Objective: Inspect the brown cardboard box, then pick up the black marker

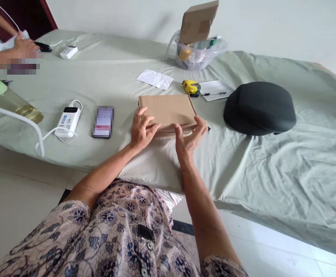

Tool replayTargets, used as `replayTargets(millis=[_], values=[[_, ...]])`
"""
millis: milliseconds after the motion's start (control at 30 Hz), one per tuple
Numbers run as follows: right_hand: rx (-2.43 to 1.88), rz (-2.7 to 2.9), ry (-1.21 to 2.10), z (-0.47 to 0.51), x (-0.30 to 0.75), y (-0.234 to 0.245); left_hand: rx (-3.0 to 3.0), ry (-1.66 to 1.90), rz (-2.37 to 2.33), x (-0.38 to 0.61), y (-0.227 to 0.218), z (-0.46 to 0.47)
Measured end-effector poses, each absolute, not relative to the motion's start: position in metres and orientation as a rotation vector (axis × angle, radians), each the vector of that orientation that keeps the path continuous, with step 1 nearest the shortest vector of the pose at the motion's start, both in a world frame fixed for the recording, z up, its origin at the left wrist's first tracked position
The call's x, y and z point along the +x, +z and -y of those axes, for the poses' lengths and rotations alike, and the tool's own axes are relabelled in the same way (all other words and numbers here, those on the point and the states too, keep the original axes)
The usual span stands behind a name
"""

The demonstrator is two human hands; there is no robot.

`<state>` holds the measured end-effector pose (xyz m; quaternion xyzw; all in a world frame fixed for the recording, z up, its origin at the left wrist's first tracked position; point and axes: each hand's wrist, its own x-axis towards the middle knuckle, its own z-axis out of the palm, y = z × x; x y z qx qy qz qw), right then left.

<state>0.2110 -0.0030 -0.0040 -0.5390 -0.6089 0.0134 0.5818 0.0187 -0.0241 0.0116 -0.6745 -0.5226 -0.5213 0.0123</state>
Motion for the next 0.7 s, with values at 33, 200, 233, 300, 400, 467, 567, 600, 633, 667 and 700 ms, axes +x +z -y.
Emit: replayTargets(millis=[33,200,233,300,400,467,567,600,633,667,700], values=[[-1.252,1.393,0.074,0.001,0.214,-0.005,-2.107,-1.629,1.642,0.016,0.012,0.023],[-1.194,1.238,0.297,-0.004,0.222,-0.007,-2.117,-1.637,1.695,0.005,0.012,0.016],[-1.178,1.234,0.324,-0.004,0.222,-0.006,-2.114,-1.651,1.696,0.003,0.011,0.015],[-1.146,1.232,0.360,-0.005,0.221,-0.004,-2.098,-1.708,1.698,-0.002,0.010,0.012],[-1.109,1.229,0.395,-0.008,0.220,-0.002,-2.068,-1.829,1.770,-0.011,0.007,0.005],[-1.101,1.244,0.430,-0.012,0.223,-0.004,-2.072,-1.859,1.897,-0.018,0.004,0.000],[-1.124,1.311,0.495,-0.020,0.231,-0.011,-2.152,-1.730,2.108,-0.028,0.004,-0.005],[-1.141,1.338,0.513,-0.022,0.234,-0.013,-2.171,-1.633,2.174,-0.030,0.006,-0.005],[-1.165,1.364,0.523,-0.023,0.237,-0.016,-2.172,-1.508,2.238,-0.031,0.009,-0.005],[-1.197,1.390,0.530,-0.024,0.240,-0.018,-2.158,-1.359,2.297,-0.031,0.012,-0.003],[-1.238,1.419,0.535,-0.025,0.242,-0.020,-2.134,-1.195,2.348,-0.030,0.016,-0.001]])
